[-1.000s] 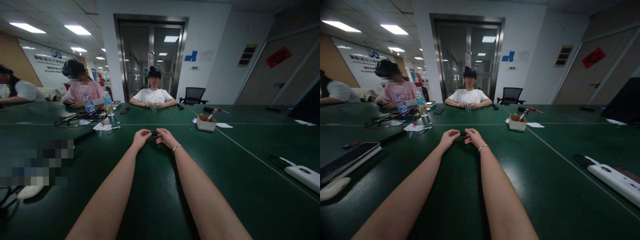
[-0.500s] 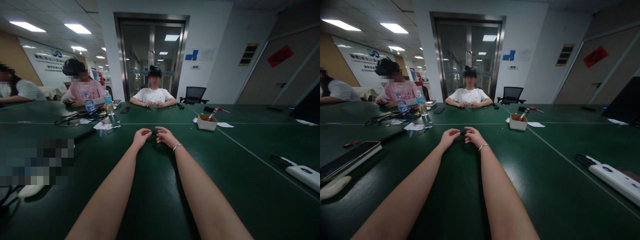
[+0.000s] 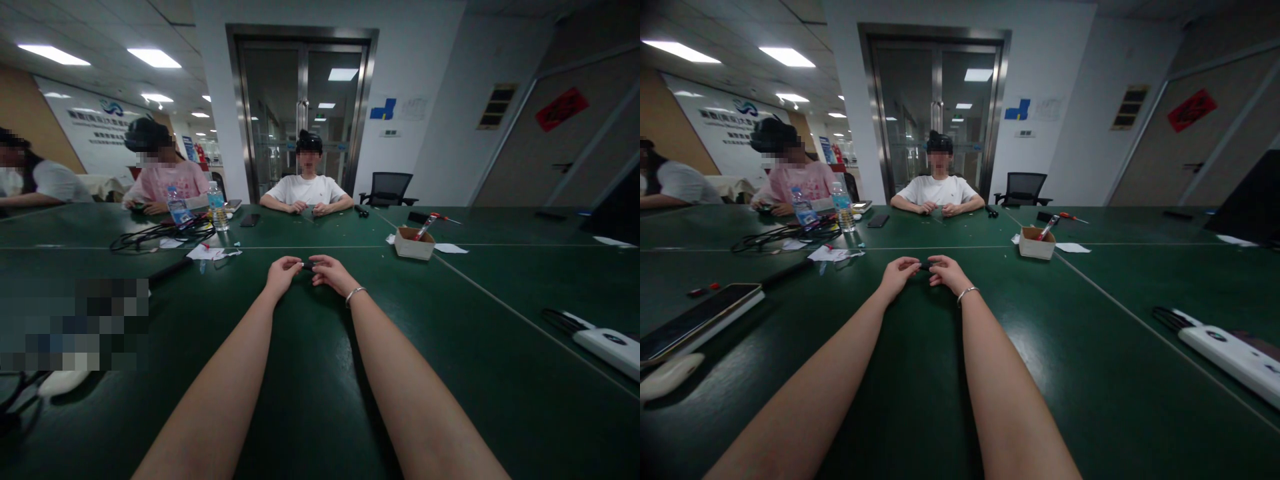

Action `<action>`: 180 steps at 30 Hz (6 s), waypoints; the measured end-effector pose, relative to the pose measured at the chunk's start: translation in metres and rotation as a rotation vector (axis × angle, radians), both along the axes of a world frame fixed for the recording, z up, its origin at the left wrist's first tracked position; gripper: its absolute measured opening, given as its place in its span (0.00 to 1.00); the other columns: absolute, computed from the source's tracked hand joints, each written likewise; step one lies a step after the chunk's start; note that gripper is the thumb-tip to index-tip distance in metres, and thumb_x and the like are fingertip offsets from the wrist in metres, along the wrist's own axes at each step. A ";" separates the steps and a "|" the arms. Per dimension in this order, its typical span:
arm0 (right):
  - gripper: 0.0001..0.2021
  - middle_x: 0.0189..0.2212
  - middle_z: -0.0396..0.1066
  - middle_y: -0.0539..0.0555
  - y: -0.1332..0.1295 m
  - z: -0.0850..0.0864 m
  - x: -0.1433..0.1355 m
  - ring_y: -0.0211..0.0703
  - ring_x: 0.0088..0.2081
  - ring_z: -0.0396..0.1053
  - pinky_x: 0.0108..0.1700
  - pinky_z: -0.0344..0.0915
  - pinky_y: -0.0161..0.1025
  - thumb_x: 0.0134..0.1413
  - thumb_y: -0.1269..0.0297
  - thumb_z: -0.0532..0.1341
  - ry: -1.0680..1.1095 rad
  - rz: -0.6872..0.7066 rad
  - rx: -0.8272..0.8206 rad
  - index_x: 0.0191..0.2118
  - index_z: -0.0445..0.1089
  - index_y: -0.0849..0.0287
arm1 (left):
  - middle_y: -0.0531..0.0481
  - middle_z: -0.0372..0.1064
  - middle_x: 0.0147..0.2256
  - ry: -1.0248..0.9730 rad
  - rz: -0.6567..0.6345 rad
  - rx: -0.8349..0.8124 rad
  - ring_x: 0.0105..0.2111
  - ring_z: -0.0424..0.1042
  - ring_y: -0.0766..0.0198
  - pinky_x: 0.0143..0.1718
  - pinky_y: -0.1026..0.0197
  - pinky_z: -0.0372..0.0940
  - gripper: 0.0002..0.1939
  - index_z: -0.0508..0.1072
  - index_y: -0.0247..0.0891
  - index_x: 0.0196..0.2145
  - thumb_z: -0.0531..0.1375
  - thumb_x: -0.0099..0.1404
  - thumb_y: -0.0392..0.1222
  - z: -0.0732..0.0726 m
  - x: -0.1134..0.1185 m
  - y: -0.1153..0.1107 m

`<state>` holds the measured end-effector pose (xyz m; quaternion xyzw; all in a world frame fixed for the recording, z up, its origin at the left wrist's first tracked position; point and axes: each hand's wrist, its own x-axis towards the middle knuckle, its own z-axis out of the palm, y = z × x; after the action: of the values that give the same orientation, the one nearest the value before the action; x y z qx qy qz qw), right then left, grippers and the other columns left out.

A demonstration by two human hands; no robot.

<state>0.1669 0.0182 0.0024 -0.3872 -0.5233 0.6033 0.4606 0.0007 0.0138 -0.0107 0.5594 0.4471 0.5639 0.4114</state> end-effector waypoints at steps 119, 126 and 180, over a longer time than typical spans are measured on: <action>0.08 0.24 0.73 0.53 0.004 -0.008 0.003 0.33 0.21 0.71 0.25 0.72 0.30 0.48 0.79 0.62 0.119 -0.066 -0.002 0.36 0.71 0.65 | 0.48 0.71 0.28 0.204 0.014 -0.031 0.27 0.69 0.65 0.30 0.63 0.64 0.10 0.75 0.36 0.35 0.62 0.55 0.43 -0.007 0.000 0.005; 0.09 0.24 0.73 0.53 0.003 -0.006 0.000 0.33 0.21 0.72 0.25 0.72 0.29 0.48 0.80 0.62 0.078 -0.082 -0.003 0.37 0.71 0.66 | 0.47 0.72 0.28 0.283 0.105 -0.052 0.25 0.69 0.65 0.29 0.62 0.64 0.08 0.74 0.35 0.34 0.61 0.56 0.41 -0.002 0.002 0.002; 0.11 0.29 0.73 0.52 0.005 -0.012 0.004 0.33 0.26 0.73 0.30 0.73 0.28 0.49 0.80 0.62 0.060 -0.016 0.060 0.40 0.71 0.63 | 0.49 0.69 0.24 0.338 0.105 -0.134 0.22 0.65 0.67 0.25 0.63 0.59 0.19 0.72 0.35 0.26 0.54 0.58 0.55 -0.003 -0.001 0.004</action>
<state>0.1708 0.0230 -0.0091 -0.3592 -0.5240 0.5951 0.4922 0.0000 0.0181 -0.0138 0.5932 0.5750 0.4516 0.3368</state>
